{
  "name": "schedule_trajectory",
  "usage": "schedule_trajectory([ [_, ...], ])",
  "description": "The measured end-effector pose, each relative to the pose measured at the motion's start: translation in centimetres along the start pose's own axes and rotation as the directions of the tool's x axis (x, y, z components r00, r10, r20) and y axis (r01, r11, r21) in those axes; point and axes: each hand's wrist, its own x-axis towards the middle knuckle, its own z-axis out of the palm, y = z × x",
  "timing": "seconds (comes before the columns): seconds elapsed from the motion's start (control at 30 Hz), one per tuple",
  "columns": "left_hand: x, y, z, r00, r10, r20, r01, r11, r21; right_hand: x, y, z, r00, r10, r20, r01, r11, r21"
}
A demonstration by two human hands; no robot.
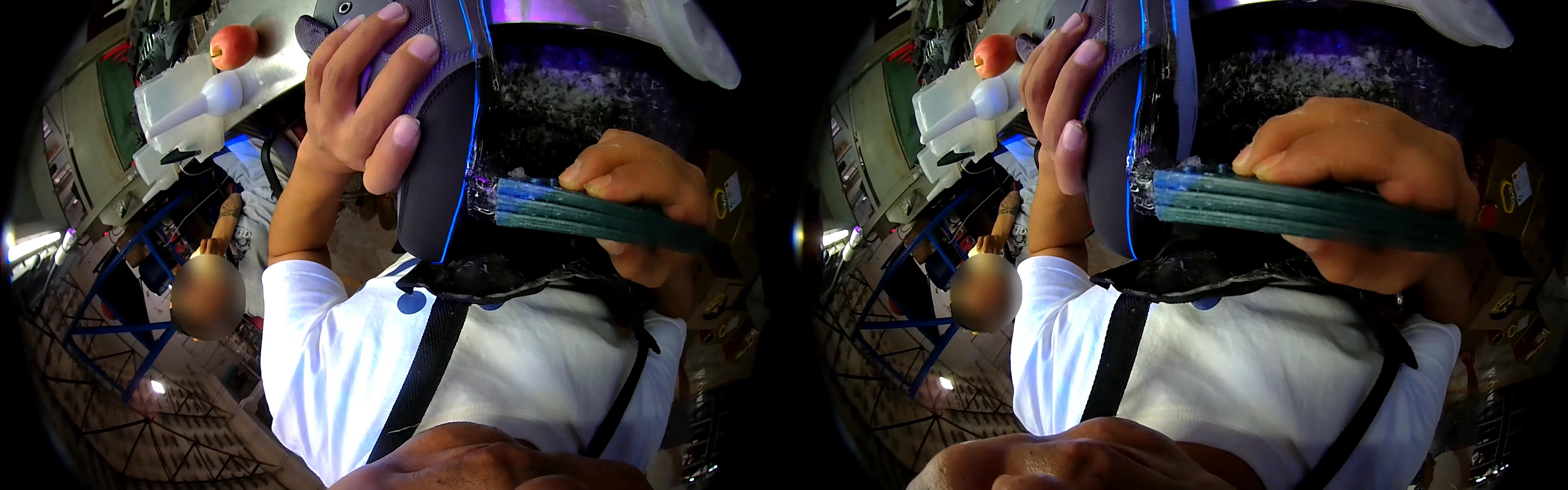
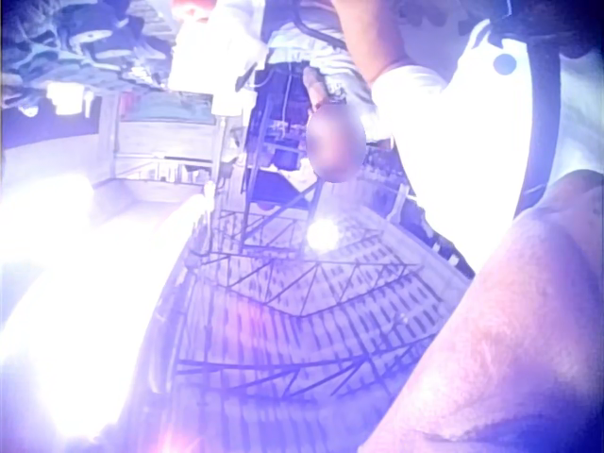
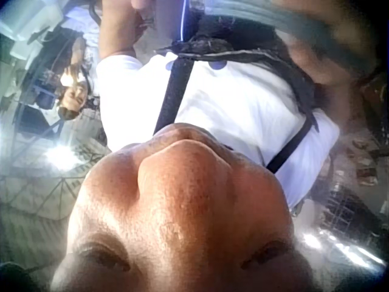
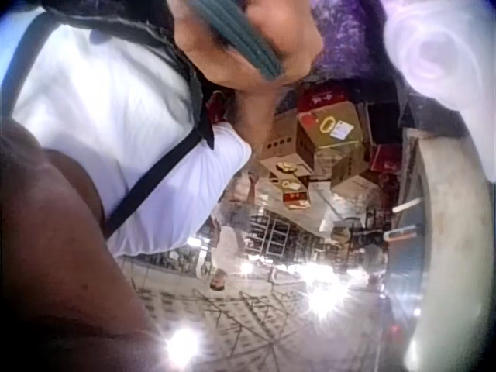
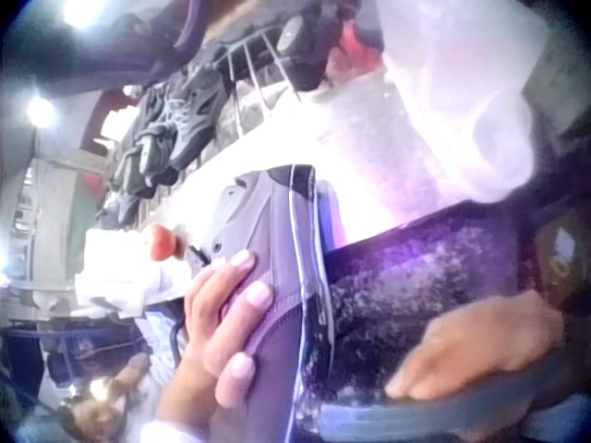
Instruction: The person applies blue adhesive to the edges of shoe uppers and soles using a handheld brush, dipping it into a container of liquid before brushing the perimeter of each component.
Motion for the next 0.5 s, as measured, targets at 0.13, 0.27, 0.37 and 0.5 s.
schedule_trajectory([
  [0.13,1.3,-0.5,0.1,0.961,0.277,0.010,-0.275,0.946,0.172,-0.1,-0.8,0.3,0.999,-0.042,0.005,0.042,0.997,-0.071],
  [0.27,1.7,0.0,0.2,0.968,0.249,-0.027,-0.243,0.960,0.135,0.0,-2.1,-0.1,0.999,-0.020,0.033,0.022,0.996,-0.086],
  [0.37,3.1,-0.2,0.6,0.952,0.293,-0.088,-0.276,0.946,0.167,-0.2,-3.3,-0.8,0.997,0.009,0.074,-0.003,0.996,-0.085],
  [0.5,4.0,-0.1,0.4,0.958,0.269,-0.099,-0.248,0.952,0.178,-0.1,-4.3,-1.4,0.994,-0.021,0.109,0.029,0.997,-0.075],
])
